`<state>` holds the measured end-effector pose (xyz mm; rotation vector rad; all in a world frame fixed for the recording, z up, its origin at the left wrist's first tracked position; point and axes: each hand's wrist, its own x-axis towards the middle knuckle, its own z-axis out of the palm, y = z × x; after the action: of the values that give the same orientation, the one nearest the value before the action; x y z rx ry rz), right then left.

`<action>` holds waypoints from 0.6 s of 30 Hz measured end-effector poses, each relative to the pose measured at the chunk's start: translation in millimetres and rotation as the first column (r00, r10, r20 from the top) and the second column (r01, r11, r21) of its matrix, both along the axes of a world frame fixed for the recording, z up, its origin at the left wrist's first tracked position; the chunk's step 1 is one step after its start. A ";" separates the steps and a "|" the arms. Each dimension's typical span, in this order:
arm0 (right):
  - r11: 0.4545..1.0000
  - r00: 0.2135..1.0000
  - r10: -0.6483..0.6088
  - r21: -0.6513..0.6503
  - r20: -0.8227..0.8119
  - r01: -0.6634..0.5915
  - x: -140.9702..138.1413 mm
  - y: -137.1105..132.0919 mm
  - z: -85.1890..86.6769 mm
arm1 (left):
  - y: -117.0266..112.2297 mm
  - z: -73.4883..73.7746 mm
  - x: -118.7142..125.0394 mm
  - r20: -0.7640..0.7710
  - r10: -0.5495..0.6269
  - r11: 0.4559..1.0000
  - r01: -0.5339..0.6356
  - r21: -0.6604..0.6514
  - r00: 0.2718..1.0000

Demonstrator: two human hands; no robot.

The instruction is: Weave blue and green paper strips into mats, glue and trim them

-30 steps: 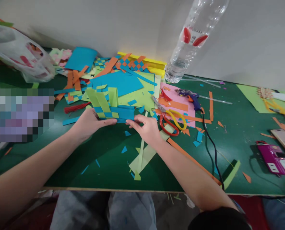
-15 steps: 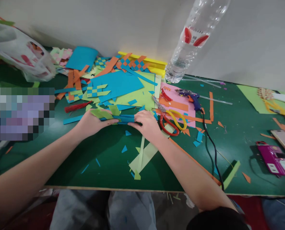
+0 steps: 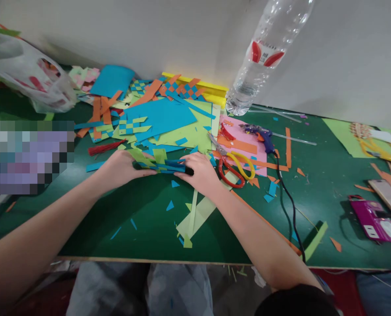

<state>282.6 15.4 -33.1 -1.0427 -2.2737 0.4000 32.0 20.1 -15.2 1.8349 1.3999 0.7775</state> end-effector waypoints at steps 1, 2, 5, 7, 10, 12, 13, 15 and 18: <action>1.000 1.000 0.005 -0.001 -0.014 -0.005 0.0 0.0 0.1 | -0.2 0.9 -0.4 -0.061 -0.063 0.998 0.064 0.018 0.996; 1.000 1.000 0.012 0.002 -0.026 -0.012 0.2 0.1 0.0 | -0.3 1.8 -1.0 -0.120 -0.123 0.991 0.128 0.032 0.985; 0.999 0.999 0.027 0.020 -0.045 -0.026 0.6 1.0 -1.5 | 0.1 3.8 -3.4 -0.178 -0.204 0.977 0.212 0.026 0.963; 0.999 0.999 0.028 0.025 -0.046 -0.027 0.7 1.7 -2.8 | 0.9 4.2 -5.7 -0.198 -0.197 0.977 0.208 0.037 0.960; 1.000 0.999 0.020 0.022 -0.045 -0.019 0.9 2.4 -4.2 | 2.7 3.3 -9.7 -0.248 -0.156 0.980 0.182 0.083 0.956; 0.999 0.999 0.009 0.032 -0.046 -0.007 1.1 2.4 -4.6 | 3.8 2.1 -12.1 -0.265 -0.147 0.977 0.181 0.110 0.953; 0.999 0.999 0.002 0.040 -0.045 0.000 1.2 2.3 -4.6 | 4.4 1.4 -12.9 -0.273 -0.143 0.976 0.182 0.122 0.951; 0.999 0.999 -0.015 0.046 -0.036 0.017 1.5 1.9 -4.4 | 5.4 0.3 -13.4 -0.306 -0.128 0.975 0.176 0.136 0.943; 0.999 0.999 -0.044 0.026 0.000 0.044 1.5 1.3 -3.7 | 6.5 -1.0 -12.0 -0.396 -0.117 0.976 0.179 0.124 0.911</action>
<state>284.1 16.7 -36.8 -1.0781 -2.2459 0.3509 20.0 26.5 -16.2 2.2841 1.4444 0.4728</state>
